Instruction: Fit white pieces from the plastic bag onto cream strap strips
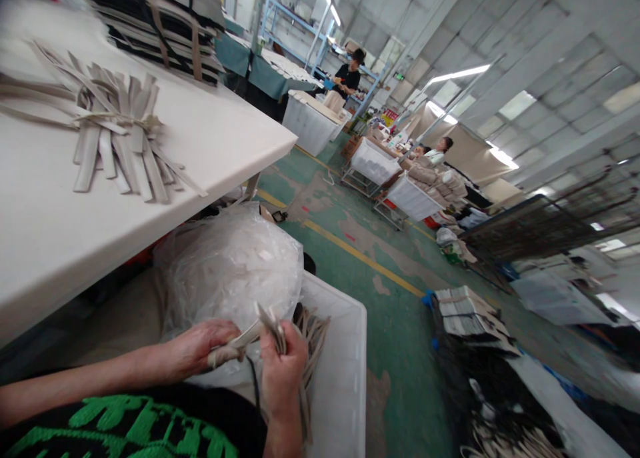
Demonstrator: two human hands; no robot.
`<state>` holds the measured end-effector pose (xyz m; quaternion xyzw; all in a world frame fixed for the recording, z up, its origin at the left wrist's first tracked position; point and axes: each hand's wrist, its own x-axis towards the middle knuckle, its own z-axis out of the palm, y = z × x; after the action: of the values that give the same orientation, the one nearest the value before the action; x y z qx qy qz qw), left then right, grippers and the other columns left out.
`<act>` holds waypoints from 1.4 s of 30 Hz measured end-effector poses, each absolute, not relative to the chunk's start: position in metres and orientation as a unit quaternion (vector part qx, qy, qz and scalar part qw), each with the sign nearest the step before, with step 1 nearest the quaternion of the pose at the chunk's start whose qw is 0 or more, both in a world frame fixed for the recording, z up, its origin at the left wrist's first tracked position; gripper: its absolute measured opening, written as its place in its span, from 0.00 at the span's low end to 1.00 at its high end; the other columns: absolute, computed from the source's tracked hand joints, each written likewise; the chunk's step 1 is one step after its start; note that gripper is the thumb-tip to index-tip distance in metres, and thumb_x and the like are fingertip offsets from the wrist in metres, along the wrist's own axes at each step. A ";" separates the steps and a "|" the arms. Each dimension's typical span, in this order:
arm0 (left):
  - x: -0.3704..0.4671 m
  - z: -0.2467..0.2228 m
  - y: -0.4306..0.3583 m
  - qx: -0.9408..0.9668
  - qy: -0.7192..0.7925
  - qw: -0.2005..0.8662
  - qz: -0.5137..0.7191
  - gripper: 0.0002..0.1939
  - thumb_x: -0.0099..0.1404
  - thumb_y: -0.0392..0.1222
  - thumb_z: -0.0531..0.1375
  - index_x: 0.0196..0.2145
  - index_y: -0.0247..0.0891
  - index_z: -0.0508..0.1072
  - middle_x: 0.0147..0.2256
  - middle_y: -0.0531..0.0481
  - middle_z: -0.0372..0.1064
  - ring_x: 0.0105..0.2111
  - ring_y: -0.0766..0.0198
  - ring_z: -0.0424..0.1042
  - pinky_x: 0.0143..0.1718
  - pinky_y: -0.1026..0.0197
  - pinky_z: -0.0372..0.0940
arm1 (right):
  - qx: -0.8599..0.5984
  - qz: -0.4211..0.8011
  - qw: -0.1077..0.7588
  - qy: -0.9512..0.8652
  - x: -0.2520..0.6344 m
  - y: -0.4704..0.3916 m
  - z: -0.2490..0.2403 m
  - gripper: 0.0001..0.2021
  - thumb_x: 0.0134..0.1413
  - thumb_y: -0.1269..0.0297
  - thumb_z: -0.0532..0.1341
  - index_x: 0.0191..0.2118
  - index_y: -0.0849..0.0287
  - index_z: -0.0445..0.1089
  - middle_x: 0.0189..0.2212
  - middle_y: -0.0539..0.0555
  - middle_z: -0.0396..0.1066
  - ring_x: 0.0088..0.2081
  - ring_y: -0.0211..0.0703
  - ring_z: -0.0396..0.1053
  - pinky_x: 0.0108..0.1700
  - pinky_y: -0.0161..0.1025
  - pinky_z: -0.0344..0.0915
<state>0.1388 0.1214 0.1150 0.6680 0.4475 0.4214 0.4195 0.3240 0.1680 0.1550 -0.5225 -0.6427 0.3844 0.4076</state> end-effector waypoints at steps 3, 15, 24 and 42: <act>0.141 0.108 0.123 0.715 0.427 0.404 0.379 0.23 0.69 0.59 0.52 0.31 0.41 0.77 0.30 0.44 0.75 0.34 0.57 0.72 0.40 0.60 0.65 | -0.573 0.359 0.441 -0.590 0.342 0.171 0.158 0.20 0.51 0.51 0.66 0.19 0.58 0.65 0.15 0.46 0.59 0.19 0.36 0.56 0.22 0.34 0.56; 0.118 0.088 0.122 0.570 0.534 0.493 0.382 0.21 0.69 0.56 0.53 0.49 0.43 0.76 0.48 0.45 0.76 0.49 0.53 0.73 0.52 0.55 0.64 | -0.712 0.080 0.494 -0.493 0.459 0.191 0.176 0.19 0.52 0.47 0.64 0.22 0.59 0.72 0.17 0.54 0.71 0.21 0.46 0.69 0.24 0.38 0.64; 0.110 0.077 0.123 0.541 0.558 0.509 0.369 0.22 0.67 0.57 0.54 0.49 0.43 0.77 0.49 0.46 0.77 0.50 0.51 0.73 0.54 0.54 0.63 | -0.694 -0.070 0.541 -0.470 0.501 0.176 0.186 0.15 0.55 0.53 0.60 0.27 0.59 0.76 0.21 0.56 0.73 0.24 0.50 0.72 0.26 0.43 0.68; 0.074 0.022 0.105 0.514 0.668 0.471 0.261 0.19 0.59 0.53 0.57 0.40 0.42 0.81 0.42 0.46 0.80 0.44 0.49 0.76 0.45 0.56 0.66 | -0.735 0.131 0.446 -0.493 0.518 0.259 0.121 0.28 0.53 0.46 0.59 0.48 0.66 0.77 0.40 0.62 0.79 0.21 0.38 0.65 0.21 0.34 0.60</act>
<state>0.0742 0.1052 0.0221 0.5144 0.6678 0.2608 0.4706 0.5181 0.2587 0.1209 -0.7354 -0.4931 0.1310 0.4461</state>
